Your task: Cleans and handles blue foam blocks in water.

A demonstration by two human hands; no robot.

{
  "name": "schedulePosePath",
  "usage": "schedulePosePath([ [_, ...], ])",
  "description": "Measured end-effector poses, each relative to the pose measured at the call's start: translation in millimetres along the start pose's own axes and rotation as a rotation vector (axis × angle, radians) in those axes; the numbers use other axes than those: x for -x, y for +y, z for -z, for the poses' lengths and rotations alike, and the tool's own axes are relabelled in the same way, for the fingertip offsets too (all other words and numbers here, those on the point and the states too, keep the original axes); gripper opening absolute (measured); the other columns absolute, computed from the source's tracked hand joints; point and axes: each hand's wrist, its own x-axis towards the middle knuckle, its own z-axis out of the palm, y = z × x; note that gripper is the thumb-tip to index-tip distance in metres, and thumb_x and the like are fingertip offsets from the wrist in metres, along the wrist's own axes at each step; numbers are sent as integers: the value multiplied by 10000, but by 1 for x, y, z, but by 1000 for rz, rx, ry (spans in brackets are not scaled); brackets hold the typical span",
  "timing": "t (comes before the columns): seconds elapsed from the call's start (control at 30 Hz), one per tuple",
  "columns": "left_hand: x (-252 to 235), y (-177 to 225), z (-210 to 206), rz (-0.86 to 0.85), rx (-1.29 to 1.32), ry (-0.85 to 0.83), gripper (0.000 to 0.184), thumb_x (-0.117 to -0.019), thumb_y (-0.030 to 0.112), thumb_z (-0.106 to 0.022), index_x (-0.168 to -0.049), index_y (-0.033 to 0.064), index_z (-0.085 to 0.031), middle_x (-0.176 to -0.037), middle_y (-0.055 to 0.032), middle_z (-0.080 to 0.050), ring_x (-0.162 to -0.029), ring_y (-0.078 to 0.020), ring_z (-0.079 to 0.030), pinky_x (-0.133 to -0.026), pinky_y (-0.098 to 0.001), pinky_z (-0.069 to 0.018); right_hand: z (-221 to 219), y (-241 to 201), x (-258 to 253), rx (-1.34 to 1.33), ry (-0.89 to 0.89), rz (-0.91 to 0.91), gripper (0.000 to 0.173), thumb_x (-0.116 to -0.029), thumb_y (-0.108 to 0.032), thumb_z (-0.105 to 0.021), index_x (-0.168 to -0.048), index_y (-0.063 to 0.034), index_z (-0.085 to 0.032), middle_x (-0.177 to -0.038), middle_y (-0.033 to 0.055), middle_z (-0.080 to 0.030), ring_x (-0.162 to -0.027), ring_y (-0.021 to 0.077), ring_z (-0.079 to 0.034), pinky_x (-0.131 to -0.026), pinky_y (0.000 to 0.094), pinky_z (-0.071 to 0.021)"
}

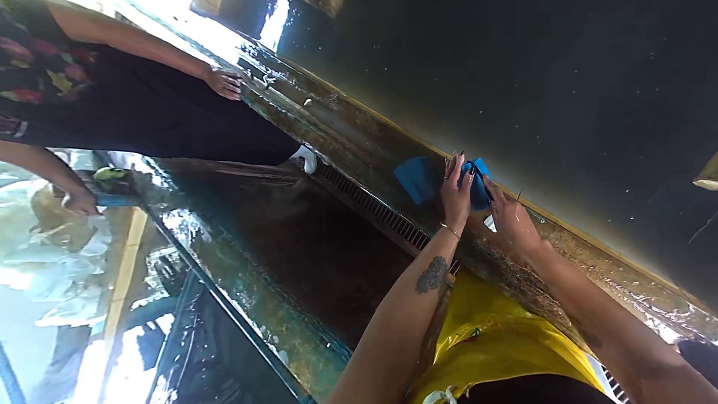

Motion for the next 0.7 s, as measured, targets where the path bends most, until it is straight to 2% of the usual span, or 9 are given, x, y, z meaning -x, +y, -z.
schedulePosePath([
  [0.1, -4, -4, -24, 108, 169, 164, 365, -1058, 101, -508, -1366, -74, -593, -1514, -199, -513, -1481, -252, -406, -1238, -345, -289, -6, -1, -9, -37, 33, 19, 623, -1057, -49, -482, -1633, -115, -253, -1113, 302, -677, -867, 474, -705, -783, 593, -576],
  [0.17, -10, -3, -33, 182, 153, 251, 336, -1067, 123, -508, -1319, -50, -647, -1488, -185, -546, -1464, -239, -436, -1224, -333, -310, -9, -1, -12, -22, 30, 7, 621, -1064, -59, -469, -1638, -120, -239, -1128, 296, -674, -848, 459, -709, -773, 581, -580],
  [0.23, -14, -5, -38, 215, 139, 290, 301, -1057, 108, -530, -1265, -44, -687, -1452, -180, -581, -1437, -228, -473, -1207, -320, -338, -14, 5, -6, -4, 52, 24, 611, -1065, -66, -466, -1636, -128, -256, -1079, 277, -680, -770, 426, -709, -717, 558, -590],
  [0.33, -14, -12, -41, 177, 105, 278, 272, -1044, 91, -550, -1220, -31, -717, -1411, -170, -619, -1405, -220, -513, -1189, -315, -366, -11, 10, 6, -18, 28, 16, 615, -1060, -63, -462, -1636, -133, -257, -1048, 239, -690, -775, 390, -703, -738, 544, -586],
  [0.4, -12, -14, -43, 127, 76, 263, 271, -1040, 78, -545, -1211, -39, -719, -1390, -175, -634, -1401, -238, -519, -1197, -334, -362, -8, 6, -1, -9, 32, 0, 608, -1057, -61, -464, -1630, -107, -267, -986, 260, -694, -765, 422, -700, -723, 561, -577],
  [0.43, -12, -14, -45, 110, 62, 257, 274, -1038, 76, -539, -1209, -36, -721, -1388, -171, -636, -1405, -247, -515, -1206, -350, -350, -5, 3, -8, -4, 20, -23, 609, -1061, -63, -458, -1632, -104, -251, -1011, 279, -690, -795, 444, -703, -738, 577, -576],
  [0.5, -15, -8, -47, 135, 51, 253, 280, -1041, 80, -532, -1219, -27, -721, -1393, -158, -637, -1412, -247, -507, -1213, -362, -336, -5, 0, -16, -10, 13, -54, 618, -1067, -71, -454, -1638, -120, -223, -1022, 286, -690, -806, 456, -706, -739, 591, -575],
  [0.6, -21, -4, -43, 268, 77, 274, 277, -1047, 84, -543, -1241, -21, -710, -1401, -155, -630, -1397, -213, -522, -1192, -322, -361, -11, -3, 3, -37, 16, -61, 621, -1068, -81, -450, -1644, -133, -222, -1014, 237, -697, -785, 394, -707, -755, 542, -588],
  [0.7, -13, -8, -48, 198, 64, 251, 270, -1035, 75, -543, -1212, -8, -730, -1380, -146, -648, -1408, -229, -512, -1225, -382, -321, -6, -4, 1, -40, -2, -94, 607, -1072, -78, -435, -1639, -105, -221, -1030, 253, -696, -826, 419, -707, -777, 556, -576],
])
